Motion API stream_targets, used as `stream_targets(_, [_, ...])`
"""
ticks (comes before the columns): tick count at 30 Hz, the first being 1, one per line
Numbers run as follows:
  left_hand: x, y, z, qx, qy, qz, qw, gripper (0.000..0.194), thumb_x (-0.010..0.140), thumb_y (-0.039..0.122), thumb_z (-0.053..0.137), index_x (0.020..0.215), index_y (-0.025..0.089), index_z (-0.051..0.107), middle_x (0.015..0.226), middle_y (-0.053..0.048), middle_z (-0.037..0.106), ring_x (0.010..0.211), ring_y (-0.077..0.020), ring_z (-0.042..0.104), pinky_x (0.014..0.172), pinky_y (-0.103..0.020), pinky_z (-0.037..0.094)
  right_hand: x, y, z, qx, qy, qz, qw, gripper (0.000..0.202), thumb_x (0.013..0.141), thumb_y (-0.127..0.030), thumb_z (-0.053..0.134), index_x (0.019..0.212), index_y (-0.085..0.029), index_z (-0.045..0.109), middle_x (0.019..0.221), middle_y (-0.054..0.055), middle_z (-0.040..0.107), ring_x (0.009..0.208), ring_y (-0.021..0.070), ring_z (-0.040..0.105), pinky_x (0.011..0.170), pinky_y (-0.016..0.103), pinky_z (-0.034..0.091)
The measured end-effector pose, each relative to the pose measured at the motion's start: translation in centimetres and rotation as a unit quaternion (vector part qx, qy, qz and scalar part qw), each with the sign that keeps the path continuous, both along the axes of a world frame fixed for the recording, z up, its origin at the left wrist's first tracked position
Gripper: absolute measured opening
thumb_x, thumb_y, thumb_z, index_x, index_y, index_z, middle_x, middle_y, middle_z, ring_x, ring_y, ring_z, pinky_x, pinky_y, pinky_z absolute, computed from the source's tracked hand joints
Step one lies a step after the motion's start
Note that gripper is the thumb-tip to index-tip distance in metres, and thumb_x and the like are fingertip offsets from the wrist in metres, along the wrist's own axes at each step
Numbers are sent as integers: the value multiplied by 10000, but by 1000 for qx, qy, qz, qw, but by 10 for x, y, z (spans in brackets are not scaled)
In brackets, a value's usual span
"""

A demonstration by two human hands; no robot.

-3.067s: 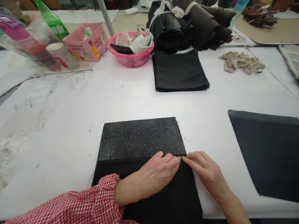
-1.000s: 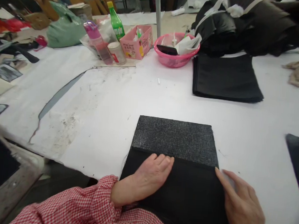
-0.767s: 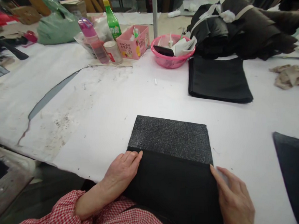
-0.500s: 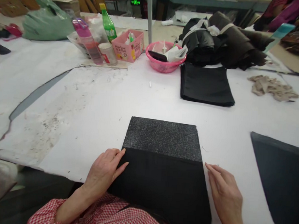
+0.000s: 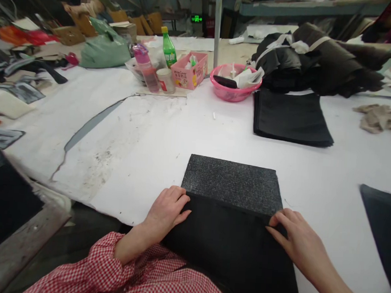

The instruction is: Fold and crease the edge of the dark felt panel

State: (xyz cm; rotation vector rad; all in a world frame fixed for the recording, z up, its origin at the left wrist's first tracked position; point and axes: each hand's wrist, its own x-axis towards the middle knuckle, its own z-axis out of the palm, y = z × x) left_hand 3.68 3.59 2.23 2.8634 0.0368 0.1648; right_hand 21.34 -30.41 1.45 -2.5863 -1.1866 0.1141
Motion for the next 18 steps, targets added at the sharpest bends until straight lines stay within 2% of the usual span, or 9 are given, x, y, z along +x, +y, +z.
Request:
stream_targets(3, [4,0,3,-12,9,-15,1000,209,835,186,664,1023,157,578,1086,-70,542,1034,-240,494,885,-419,461,-3,-2,4,14,21,9,1000,285,925,-496,494,839,-229,546,915,47,616,818,201,595,684,332,475])
stream_targets(6, [10,-2,9,-36,23,-38,998,243,842,188,655,1072,165,580,1106,-69,544,1063,-240,491,905,-420,457,-10,-4,11,32,54,-15,998,390,871,-628,540,931,-245,586,758,6,617,644,163,594,554,276,477])
stream_targets(8, [18,-7,13,-49,28,-71,996,268,870,213,630,1128,171,572,1139,-74,545,1097,-240,487,929,-422,448,-14,-3,18,47,61,-15,997,415,857,-667,532,954,-273,620,734,-11,633,599,151,597,508,255,475])
stream_targets(12, [43,-34,23,-72,9,-168,983,314,948,294,540,1235,166,536,1185,-76,564,1170,-219,476,986,-393,418,-20,5,39,98,89,17,991,319,903,-585,523,857,-302,664,793,-19,666,647,146,631,551,232,515])
stream_targets(14, [59,-53,25,-87,-11,-215,973,356,977,342,495,1280,155,510,1189,-75,585,1165,-200,496,971,-356,422,-23,7,49,129,119,29,984,269,892,-546,565,870,-304,679,798,-10,670,680,153,649,570,211,533])
stream_targets(16, [73,-68,23,-96,-23,-253,962,354,998,382,444,1257,159,538,1113,-58,635,1075,-183,559,907,-331,442,-27,4,58,144,135,34,980,220,881,-510,596,903,-310,685,826,0,678,720,168,666,598,202,550])
stream_targets(18, [80,-71,19,-99,-10,-278,955,322,1010,390,409,1140,176,612,978,-27,677,938,-168,616,821,-314,453,-29,-4,64,139,121,27,983,184,882,-478,598,933,-323,685,864,15,684,744,190,673,624,214,565])
